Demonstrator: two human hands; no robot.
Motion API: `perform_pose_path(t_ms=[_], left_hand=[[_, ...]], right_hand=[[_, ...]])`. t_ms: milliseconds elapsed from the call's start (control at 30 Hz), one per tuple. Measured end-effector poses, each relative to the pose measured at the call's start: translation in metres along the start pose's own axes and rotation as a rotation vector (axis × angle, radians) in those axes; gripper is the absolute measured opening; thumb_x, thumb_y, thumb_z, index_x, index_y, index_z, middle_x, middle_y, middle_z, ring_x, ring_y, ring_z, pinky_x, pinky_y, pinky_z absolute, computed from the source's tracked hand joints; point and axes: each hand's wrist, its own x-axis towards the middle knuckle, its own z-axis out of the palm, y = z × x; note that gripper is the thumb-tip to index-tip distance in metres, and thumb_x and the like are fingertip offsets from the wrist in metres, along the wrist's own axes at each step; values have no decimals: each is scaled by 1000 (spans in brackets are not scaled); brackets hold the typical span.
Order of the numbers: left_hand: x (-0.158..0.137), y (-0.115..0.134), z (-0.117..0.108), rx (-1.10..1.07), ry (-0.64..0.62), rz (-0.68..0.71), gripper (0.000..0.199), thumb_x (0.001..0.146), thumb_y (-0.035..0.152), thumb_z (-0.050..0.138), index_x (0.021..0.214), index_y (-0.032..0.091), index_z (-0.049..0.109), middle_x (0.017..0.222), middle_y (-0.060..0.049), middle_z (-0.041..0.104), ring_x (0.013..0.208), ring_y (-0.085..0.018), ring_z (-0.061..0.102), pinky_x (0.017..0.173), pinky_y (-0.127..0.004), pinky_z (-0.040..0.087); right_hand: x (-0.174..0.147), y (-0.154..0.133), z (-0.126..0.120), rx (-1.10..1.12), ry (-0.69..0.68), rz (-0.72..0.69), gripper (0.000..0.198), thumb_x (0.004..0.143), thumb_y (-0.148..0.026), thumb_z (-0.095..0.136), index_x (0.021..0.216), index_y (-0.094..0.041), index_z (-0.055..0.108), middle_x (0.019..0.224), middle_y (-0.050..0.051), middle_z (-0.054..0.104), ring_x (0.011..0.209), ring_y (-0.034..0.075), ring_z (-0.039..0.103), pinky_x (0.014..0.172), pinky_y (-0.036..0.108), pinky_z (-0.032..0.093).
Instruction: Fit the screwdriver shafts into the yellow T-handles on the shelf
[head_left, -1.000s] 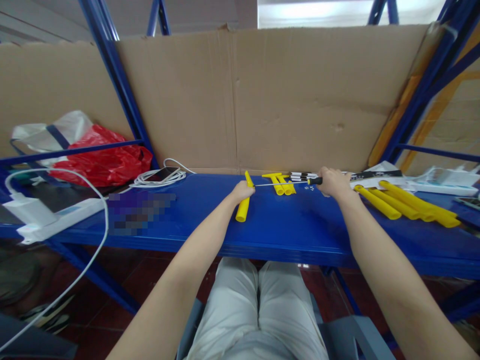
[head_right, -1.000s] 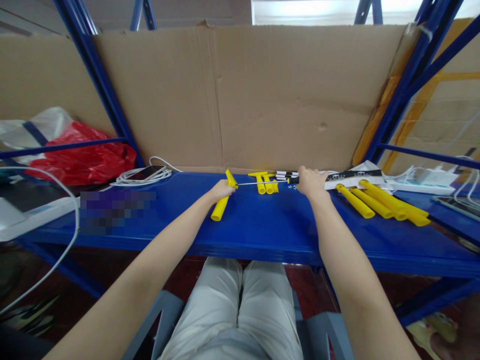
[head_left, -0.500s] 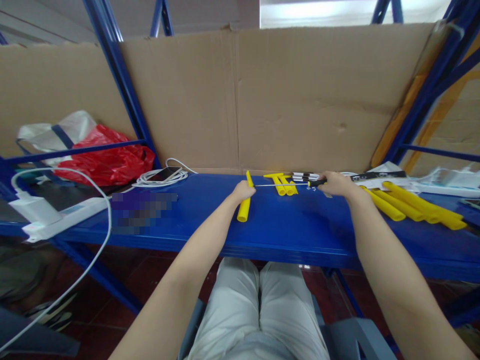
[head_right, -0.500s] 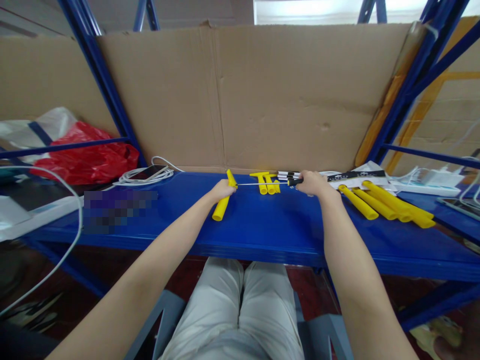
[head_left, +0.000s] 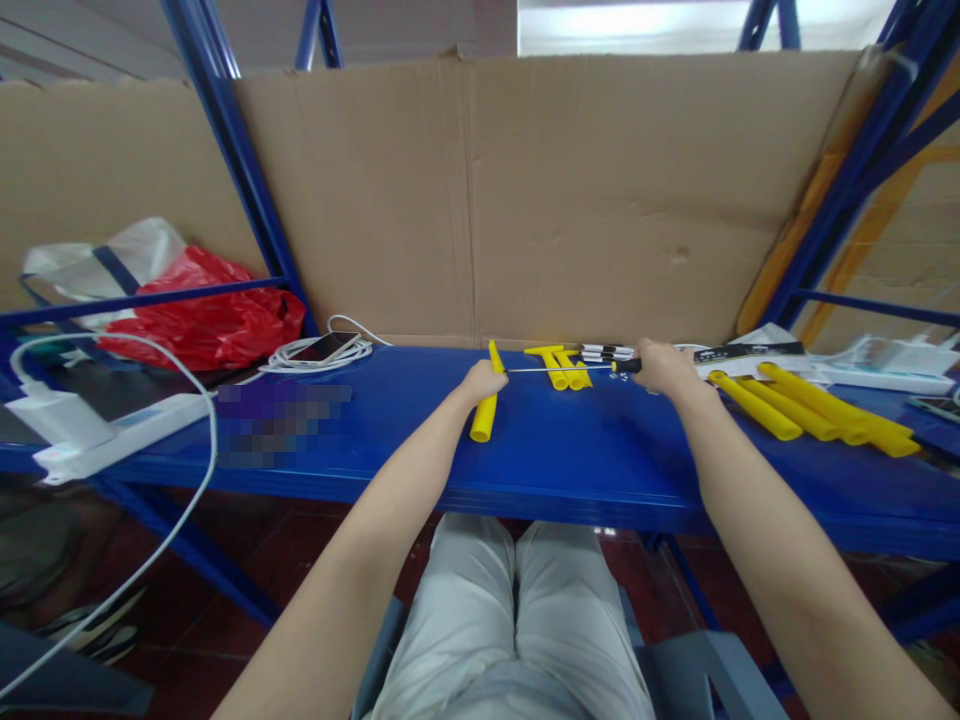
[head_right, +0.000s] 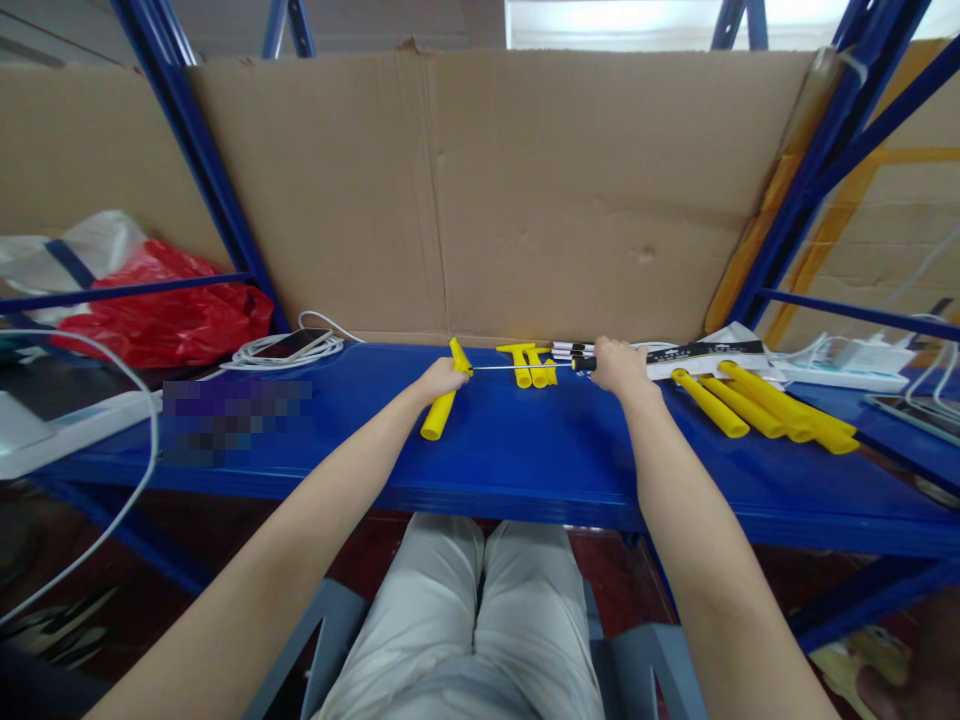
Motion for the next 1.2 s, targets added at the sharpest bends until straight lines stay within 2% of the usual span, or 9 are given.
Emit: perform_pose_path(t_ms=[100, 333, 500, 633, 800, 1033, 1200], left_hand=[[3, -3, 2, -59, 3, -24, 16, 77, 2, 60, 86, 6, 72, 91, -15, 74, 78, -19, 69, 61, -23, 44], [5, -4, 4, -98, 6, -36, 18, 77, 0, 58, 88, 6, 72, 90, -14, 74, 75, -18, 67, 60, -23, 44], [2, -1, 1, -53, -5, -7, 19, 73, -1, 59, 84, 7, 72, 89, -14, 74, 80, -20, 69, 63, -23, 45], [1, -1, 1, -50, 7, 3, 21, 70, 0, 59, 84, 7, 73, 87, -13, 75, 82, -22, 69, 67, -25, 48], [1, -1, 1, -62, 1, -13, 22, 70, 0, 60, 87, 7, 73, 89, -14, 75, 82, -22, 70, 66, -24, 48], [-1, 0, 0, -43, 2, -8, 20, 74, -1, 59, 86, 7, 73, 92, -15, 75, 84, -21, 70, 65, -23, 46], [0, 0, 0, -55, 1, -13, 18, 71, -1, 61, 83, 8, 72, 88, -13, 75, 82, -21, 70, 66, -23, 47]], right_hand=[[-1, -1, -2, 13, -38, 19, 40, 84, -22, 56, 122, -15, 61, 105, 18, 73, 101, 31, 66, 90, 43, 43], [4, 8, -3, 46, -122, -75, 36, 78, -24, 59, 112, -23, 69, 102, 11, 76, 100, 29, 68, 82, 37, 47], [4, 9, -2, 54, -56, -76, 32, 75, -21, 61, 105, -24, 73, 106, 11, 75, 103, 30, 66, 82, 37, 48], [4, 6, 2, 16, 5, -54, 37, 77, -17, 58, 111, -23, 71, 105, 11, 75, 102, 29, 67, 87, 40, 47], [3, 5, 1, 6, -39, -49, 35, 78, -23, 58, 111, -24, 72, 98, 10, 76, 100, 30, 68, 87, 41, 47], [1, 3, -9, 36, -88, -64, 33, 81, -26, 57, 108, -19, 75, 106, 15, 75, 105, 33, 67, 86, 42, 48], [1, 3, -5, 9, -12, -76, 31, 79, -22, 58, 106, -20, 73, 113, 15, 72, 108, 31, 64, 85, 39, 47]])
